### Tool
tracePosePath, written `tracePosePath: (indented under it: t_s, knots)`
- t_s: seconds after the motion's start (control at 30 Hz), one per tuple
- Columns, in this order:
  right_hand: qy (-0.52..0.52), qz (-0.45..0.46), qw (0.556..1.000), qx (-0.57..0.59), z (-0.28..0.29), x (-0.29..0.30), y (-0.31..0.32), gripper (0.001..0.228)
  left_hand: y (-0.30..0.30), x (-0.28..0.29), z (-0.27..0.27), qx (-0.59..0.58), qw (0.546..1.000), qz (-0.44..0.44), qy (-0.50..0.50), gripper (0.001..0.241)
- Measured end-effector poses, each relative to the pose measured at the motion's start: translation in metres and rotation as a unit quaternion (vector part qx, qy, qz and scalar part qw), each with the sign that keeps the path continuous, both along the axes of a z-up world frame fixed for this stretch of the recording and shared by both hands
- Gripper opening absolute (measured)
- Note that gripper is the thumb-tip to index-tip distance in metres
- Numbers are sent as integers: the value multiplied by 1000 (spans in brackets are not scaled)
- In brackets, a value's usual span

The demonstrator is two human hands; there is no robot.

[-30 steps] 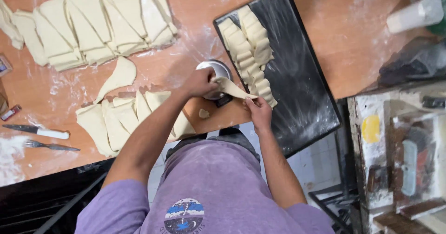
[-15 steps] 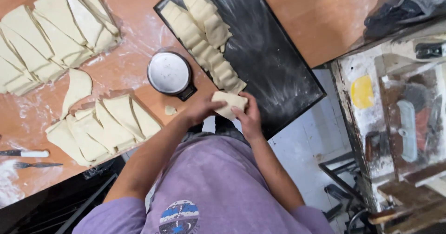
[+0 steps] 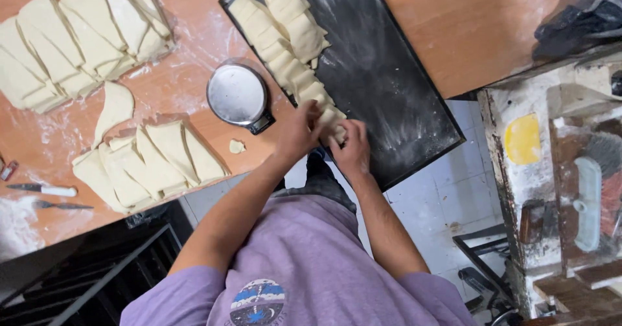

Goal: The person is weighing pieces of pastry dough on a digital scale and rolling them into shapes on a baking tray.

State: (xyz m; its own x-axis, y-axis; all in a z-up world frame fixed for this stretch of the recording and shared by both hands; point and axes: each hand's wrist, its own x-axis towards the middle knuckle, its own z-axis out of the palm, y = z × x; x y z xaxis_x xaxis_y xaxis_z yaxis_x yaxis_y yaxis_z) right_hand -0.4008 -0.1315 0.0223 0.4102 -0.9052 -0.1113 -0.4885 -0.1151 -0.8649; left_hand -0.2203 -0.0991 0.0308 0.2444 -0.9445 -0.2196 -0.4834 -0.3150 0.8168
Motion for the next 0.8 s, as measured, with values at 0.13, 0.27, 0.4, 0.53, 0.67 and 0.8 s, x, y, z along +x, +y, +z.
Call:
tracePosePath:
  t_s: [0.13,0.27,0.4,0.53,0.67,0.8]
  knots:
    - [26,78,990,-113,-5,21,-5,47,43,37,35,-61,988,121,70,45]
    - [-25,17,999,-30,-9,41,-6,44,108,91,45,-65,976,200,50,33]
    - [127,42,975,-180,10,51,5,46,188,124,58,18,963,268,-2,24]
    - [110,14,962,-250,42,128,52,41,280,149,46,64,945,321,14,21]
    - [43,289,956,-38,67,246,106,33,335,157,48,80,943,315,73,23]
    - [55,437,888,-133,57,338,136,31,358,178,74,82,950,296,52,25]
